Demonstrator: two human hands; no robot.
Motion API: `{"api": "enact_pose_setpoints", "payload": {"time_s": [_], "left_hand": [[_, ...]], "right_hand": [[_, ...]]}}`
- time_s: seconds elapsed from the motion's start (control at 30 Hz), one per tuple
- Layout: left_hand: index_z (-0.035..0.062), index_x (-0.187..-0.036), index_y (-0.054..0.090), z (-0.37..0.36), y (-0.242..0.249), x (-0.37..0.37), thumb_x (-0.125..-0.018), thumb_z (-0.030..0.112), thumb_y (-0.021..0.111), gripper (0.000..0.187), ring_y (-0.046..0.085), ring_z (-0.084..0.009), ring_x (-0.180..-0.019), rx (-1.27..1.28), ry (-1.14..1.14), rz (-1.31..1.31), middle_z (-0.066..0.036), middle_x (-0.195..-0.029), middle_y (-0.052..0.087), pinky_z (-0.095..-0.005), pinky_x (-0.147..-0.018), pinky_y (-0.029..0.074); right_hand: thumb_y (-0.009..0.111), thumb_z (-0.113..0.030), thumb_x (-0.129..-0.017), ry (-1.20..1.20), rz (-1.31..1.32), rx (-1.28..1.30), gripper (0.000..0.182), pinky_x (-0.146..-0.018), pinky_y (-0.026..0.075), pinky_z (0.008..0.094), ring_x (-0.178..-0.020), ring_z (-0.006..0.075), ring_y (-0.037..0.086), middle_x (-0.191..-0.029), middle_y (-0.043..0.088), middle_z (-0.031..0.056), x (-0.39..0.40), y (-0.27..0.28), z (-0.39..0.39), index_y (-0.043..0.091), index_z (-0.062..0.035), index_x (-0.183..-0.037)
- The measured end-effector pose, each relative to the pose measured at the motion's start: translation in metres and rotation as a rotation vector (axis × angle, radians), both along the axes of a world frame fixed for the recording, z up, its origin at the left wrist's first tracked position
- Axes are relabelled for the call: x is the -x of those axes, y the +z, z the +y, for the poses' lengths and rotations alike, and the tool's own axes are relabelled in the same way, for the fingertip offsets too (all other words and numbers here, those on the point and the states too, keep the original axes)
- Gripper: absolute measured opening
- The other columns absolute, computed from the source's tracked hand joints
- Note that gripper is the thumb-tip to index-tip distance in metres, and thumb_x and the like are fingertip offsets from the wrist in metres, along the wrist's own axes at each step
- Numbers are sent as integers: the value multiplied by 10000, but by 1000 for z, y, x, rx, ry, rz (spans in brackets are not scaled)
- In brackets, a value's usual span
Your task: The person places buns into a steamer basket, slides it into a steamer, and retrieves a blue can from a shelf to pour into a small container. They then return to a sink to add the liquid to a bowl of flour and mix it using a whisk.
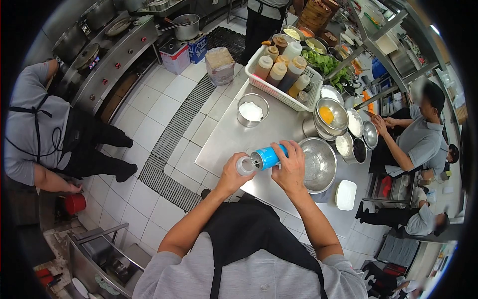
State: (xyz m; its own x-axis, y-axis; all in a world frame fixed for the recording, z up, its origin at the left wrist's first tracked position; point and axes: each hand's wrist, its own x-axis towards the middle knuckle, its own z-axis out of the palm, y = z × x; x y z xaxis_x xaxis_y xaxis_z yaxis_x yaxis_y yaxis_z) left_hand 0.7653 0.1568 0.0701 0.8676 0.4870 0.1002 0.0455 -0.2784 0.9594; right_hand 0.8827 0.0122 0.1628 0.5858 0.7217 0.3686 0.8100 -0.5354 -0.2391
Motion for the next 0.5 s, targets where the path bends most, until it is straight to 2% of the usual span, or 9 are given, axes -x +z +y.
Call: {"api": "enact_pose_setpoints", "payload": {"time_s": [0.5], "left_hand": [[33,-1160,514,2,5,-1,-669,131,837,596,649,-261,-958,-26,-1,-14,-142,-1025,642,-348,-834,511]], "right_hand": [[698,12,-546,55,-152,-1,626,-897,422,502,-1114,381,491,-1151,547,93,-6,17,8,620,-177,-1139]]}}
